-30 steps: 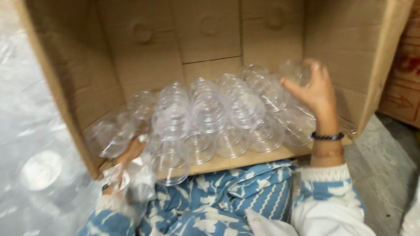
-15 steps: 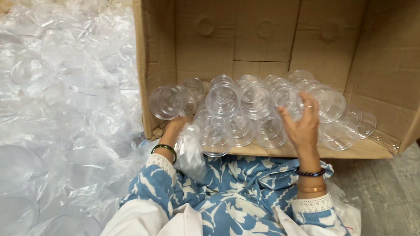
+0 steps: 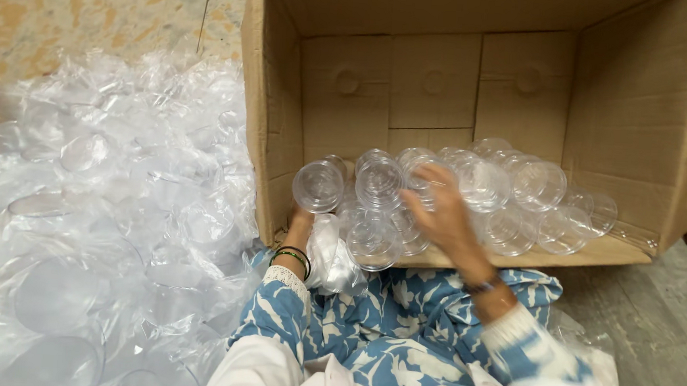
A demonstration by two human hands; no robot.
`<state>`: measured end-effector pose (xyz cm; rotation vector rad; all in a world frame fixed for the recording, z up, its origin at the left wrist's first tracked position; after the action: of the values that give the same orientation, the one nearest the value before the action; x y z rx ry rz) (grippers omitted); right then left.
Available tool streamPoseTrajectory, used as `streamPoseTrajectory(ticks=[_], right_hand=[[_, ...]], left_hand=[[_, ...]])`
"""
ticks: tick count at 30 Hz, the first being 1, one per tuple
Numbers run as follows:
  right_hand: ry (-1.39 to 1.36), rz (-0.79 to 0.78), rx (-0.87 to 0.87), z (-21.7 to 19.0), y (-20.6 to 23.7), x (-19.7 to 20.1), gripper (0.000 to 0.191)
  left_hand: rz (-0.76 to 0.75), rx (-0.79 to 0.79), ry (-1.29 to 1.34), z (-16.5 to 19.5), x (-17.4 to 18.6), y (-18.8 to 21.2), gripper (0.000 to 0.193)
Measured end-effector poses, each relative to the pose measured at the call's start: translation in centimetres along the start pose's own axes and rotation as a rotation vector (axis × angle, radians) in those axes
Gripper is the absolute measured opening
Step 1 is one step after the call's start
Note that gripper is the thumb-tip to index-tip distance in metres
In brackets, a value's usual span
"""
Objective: The person sits on the floor in front of a cardboard box of clear plastic cups. They open a plastic bag, place cups into it one at a time, gather and twist the bag closed, and set the filled bag of cups back into the box, repeating the cycle.
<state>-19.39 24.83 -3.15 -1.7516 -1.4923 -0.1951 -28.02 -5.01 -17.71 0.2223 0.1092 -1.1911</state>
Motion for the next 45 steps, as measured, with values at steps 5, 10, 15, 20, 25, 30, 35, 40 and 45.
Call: streamPoseTrajectory(ticks=[5, 10, 15, 20, 25, 30, 35, 40, 45], right_hand=[[0.108, -0.198, 0.368, -8.6, -1.4, -13.9, 0.071], [0.504, -0.308, 0.246, -9.3, -1.2, -21.6, 0.077], [0.526, -0.3, 0.218, -6.8, -3.6, -21.1, 0.088], [0.532, -0.351, 0.188, -6.3, -4.8, -20.1, 0.094], [0.59, -0.346, 0.194, -7.0, -4.4, -19.5, 0.097], [0.469, -0.333, 0.134, -6.8, -3.6, -15.8, 0.097], [0.213, -0.212, 0.057, -4.3, 0.3, -7.4, 0.077], [0.189, -0.098, -0.052, -1.1, 5.9, 1.0, 0.062], [0.194, -0.076, -0.168, 2.3, 11.3, 6.0, 0.055]], left_hand=[[0.024, 0.008, 0.062, 0.6, 0.8, 1.4, 0.04], [0.058, 0.014, 0.118, 0.7, 1.8, 1.8, 0.04], [0.08, -0.018, 0.133, 0.5, 2.2, 0.7, 0.041], [-0.074, 0.044, 0.033, -0.2, 1.9, 0.0, 0.04], [-0.068, 0.035, 0.017, -0.7, 1.1, -0.4, 0.047], [-0.11, 0.013, -0.02, -1.0, 0.6, -1.2, 0.055], [-0.181, 0.043, -0.053, -2.8, 1.2, -0.7, 0.064], [-0.236, 0.037, -0.119, -5.0, 1.1, 0.3, 0.075], [-0.136, -0.266, -0.441, -3.4, 0.4, 1.3, 0.086]])
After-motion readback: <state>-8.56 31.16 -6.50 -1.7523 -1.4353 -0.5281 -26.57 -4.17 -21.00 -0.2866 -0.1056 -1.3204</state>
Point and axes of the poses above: each hand's wrist, its own y-axis away from the middle knuckle, its own x-axis out of the back of the hand, z = x × y, the point moved 2 cm from there along -y, towards the middle knuckle, and after that the axes turned 14 degrees about -x, right-handed, at the moved point
